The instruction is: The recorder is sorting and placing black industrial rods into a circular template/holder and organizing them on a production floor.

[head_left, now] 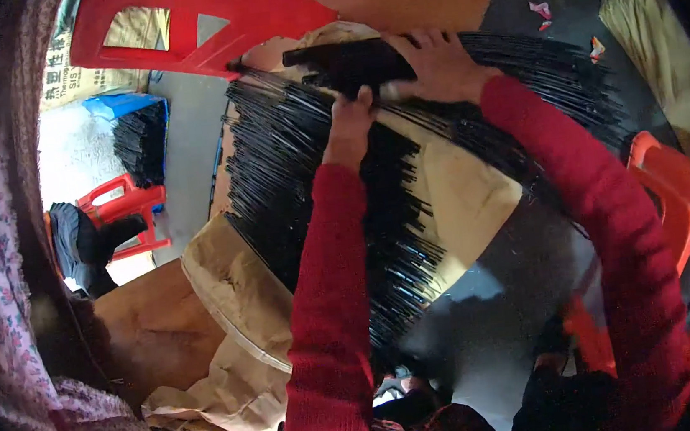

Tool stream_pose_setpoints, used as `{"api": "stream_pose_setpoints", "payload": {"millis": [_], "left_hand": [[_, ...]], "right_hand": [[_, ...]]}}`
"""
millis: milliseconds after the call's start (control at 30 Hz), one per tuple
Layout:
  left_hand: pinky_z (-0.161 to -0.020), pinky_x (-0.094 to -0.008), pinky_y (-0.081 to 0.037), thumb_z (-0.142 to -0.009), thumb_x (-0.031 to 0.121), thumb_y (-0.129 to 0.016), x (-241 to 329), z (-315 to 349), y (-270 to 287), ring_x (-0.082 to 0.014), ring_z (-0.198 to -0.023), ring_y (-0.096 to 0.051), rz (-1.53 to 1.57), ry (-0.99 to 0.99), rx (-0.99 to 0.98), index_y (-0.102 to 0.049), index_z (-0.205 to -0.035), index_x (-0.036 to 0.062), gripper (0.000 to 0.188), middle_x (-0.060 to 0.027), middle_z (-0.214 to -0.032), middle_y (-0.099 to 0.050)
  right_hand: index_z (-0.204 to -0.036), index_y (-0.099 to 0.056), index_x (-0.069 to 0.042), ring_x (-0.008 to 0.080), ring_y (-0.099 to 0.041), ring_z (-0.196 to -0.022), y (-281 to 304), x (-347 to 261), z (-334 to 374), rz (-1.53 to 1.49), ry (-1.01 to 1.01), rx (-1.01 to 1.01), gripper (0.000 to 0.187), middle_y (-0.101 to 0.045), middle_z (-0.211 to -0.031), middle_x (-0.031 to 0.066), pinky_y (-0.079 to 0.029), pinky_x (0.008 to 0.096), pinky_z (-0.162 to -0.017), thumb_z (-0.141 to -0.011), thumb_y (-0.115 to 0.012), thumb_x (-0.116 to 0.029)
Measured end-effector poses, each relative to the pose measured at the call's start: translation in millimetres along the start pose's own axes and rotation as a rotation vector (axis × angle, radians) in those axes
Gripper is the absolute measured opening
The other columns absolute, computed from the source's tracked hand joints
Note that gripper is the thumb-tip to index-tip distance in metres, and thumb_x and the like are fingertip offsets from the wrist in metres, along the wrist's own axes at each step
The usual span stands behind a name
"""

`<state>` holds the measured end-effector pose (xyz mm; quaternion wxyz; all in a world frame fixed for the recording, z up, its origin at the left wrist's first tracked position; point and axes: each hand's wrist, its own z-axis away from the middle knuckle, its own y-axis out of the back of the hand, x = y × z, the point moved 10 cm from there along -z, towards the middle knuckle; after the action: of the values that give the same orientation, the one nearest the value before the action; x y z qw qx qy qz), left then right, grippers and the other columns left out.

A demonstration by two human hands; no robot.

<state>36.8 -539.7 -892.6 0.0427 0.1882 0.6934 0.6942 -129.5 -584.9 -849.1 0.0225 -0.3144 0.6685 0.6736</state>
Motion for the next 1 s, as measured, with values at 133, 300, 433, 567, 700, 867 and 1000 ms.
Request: {"api": "stream_pose_setpoints", "payload": {"millis": [133,300,433,567,700,867,1000], "left_hand": [[-0.081,-0.0405,-0.046,-0.098,0.029,-0.053,-8,-2,16,-0.0342,-0.088,-0.062,0.615,0.231,0.177,-0.060,-0.103,-0.0049,0.035,-0.0237,-0.090,-0.063],[-0.094,-0.0507,-0.043,-0.087,0.021,-0.061,-7,17,33,-0.0403,-0.109,-0.057,0.107,0.245,-0.034,-0.061,-0.111,-0.0020,0.034,-0.0216,-0.110,-0.065],[-0.101,-0.0488,-0.041,-0.083,0.017,-0.063,19,55,54,-0.0386,-0.120,-0.050,0.090,-0.205,-0.099,-0.056,-0.125,0.0030,0.045,-0.0171,-0.127,-0.057],[-0.110,-0.0469,-0.035,-0.074,0.011,-0.064,14,64,44,-0.0393,-0.130,-0.041,-0.059,-0.178,-0.173,-0.048,-0.136,0.0099,0.065,-0.0147,-0.139,-0.046],[-0.111,-0.0485,-0.033,-0.067,0.017,-0.067,16,45,33,-0.0373,-0.125,-0.044,-0.428,-0.273,-0.129,-0.049,-0.135,0.0104,0.071,-0.0145,-0.135,-0.049],[-0.109,-0.0506,-0.034,-0.062,0.021,-0.071,-13,45,32,-0.0377,-0.126,-0.044,-0.276,-0.220,-0.115,-0.054,-0.128,0.0094,0.069,-0.0158,-0.128,-0.053],[-0.108,-0.0460,-0.038,-0.062,0.017,-0.071,-27,55,41,-0.0377,-0.129,-0.044,-0.058,-0.147,-0.038,-0.055,-0.123,0.0096,0.063,-0.0157,-0.124,-0.056]], "right_hand": [[-0.152,-0.023,-0.023,0.0427,-0.030,-0.137,-9,-18,21,0.149,0.158,-0.048,0.108,-0.032,-0.148,0.0182,-0.025,0.0619,-0.109,-0.065,-0.080,-0.049],[-0.153,-0.018,-0.026,0.0417,-0.028,-0.139,-13,-7,9,0.155,0.115,-0.114,0.118,-0.029,-0.150,0.0173,-0.024,0.0629,-0.110,-0.058,-0.086,-0.045],[-0.153,-0.020,-0.025,0.0406,-0.027,-0.139,-12,-9,12,0.186,0.107,-0.141,0.119,-0.027,-0.152,0.0168,-0.023,0.0623,-0.111,-0.057,-0.086,-0.047],[-0.152,-0.024,-0.022,0.0396,-0.024,-0.141,-2,-26,23,0.283,0.170,-0.035,0.111,-0.027,-0.152,0.0171,-0.022,0.0630,-0.111,-0.061,-0.084,-0.043],[-0.148,-0.034,-0.015,0.0384,-0.035,-0.135,13,-67,41,0.249,0.292,0.160,0.098,-0.036,-0.146,0.0175,-0.030,0.0588,-0.108,-0.066,-0.082,-0.038],[-0.126,-0.049,0.004,0.0334,-0.055,-0.109,-48,-112,64,-0.177,0.180,-0.356,0.075,-0.056,-0.118,0.0182,-0.043,0.0446,-0.096,-0.069,-0.080,-0.034],[-0.122,-0.047,0.010,0.0343,-0.054,-0.109,-84,-136,75,0.040,0.157,-0.525,0.082,-0.056,-0.116,0.0212,-0.044,0.0447,-0.095,-0.067,-0.082,-0.041]]}}
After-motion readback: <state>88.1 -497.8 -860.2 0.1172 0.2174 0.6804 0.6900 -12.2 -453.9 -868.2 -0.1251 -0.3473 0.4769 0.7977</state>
